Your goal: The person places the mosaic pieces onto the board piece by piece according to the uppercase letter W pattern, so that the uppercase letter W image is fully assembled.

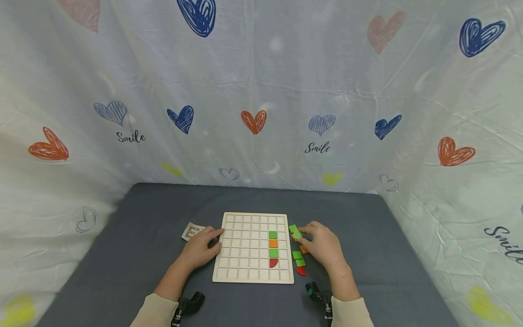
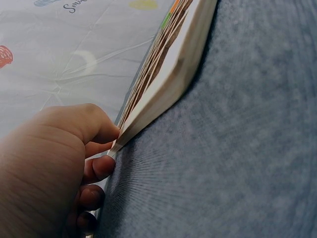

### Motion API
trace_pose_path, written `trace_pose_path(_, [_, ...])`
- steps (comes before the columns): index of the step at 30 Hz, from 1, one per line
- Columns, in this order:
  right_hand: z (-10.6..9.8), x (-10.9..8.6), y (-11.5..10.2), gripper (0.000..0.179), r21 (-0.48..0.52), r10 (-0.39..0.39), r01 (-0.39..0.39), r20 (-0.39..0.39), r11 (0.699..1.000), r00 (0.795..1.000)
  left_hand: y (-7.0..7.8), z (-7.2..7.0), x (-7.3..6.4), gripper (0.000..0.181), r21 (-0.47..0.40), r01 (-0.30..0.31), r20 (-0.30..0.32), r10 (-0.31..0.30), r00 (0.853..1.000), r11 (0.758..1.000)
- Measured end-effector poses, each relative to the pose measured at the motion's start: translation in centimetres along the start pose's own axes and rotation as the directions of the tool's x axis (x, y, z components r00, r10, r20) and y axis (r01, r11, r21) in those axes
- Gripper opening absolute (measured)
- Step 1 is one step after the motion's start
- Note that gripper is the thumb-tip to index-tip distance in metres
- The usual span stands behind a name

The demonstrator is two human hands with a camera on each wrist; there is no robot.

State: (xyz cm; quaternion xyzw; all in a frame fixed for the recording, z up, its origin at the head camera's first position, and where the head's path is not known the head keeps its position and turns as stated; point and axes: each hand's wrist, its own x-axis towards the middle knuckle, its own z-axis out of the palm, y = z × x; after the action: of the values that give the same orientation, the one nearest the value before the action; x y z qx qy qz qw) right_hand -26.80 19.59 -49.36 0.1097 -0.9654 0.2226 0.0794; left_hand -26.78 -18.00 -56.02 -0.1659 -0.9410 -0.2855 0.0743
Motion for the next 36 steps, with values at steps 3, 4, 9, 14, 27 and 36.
trace_pose_path(3, [-0.6, -0.3, -1.1, 0.034, 0.027, -0.022, 0.022, 0.001, 0.999, 1.0, 0.0, 0.0, 0.0, 0.043, -0.008, 0.0, 0.003, 0.0, 1.0, 1.0])
trace_pose_path(4, [-0.7, -0.4, -1.5, 0.034, 0.033, -0.031, 0.031, 0.0, 0.999, 1.0, -0.1, 0.0, 0.0, 0.043, -0.009, 0.001, 0.004, -0.001, 1.0, 1.0])
trace_pose_path(9, [-0.5, -0.7, -3.1, 0.031, -0.003, -0.124, 0.124, -0.013, 0.992, 0.992, -0.1, 0.1, 0.0, 0.043, -0.009, 0.005, 0.003, -0.005, 1.0, 1.0])
trace_pose_path(14, [0.1, -1.1, -4.7, 0.03, -0.034, -0.232, 0.232, 0.004, 0.972, 0.973, -0.2, 0.2, -0.1, 0.044, -0.008, 0.01, 0.004, -0.01, 1.0, 1.0])
trace_pose_path(27, [2.6, -1.6, -7.1, 0.022, 0.007, -0.284, 0.292, 0.259, 0.956, 0.923, -0.1, 0.1, 0.0, 0.043, 0.003, 0.01, -0.006, -0.01, 1.0, 1.0])
trace_pose_path(36, [3.6, -1.9, -7.5, 0.008, 0.007, -0.289, 0.304, 0.332, 0.953, 0.898, -0.1, 0.1, 0.0, 0.043, -0.001, 0.005, -0.01, -0.005, 1.0, 1.0])
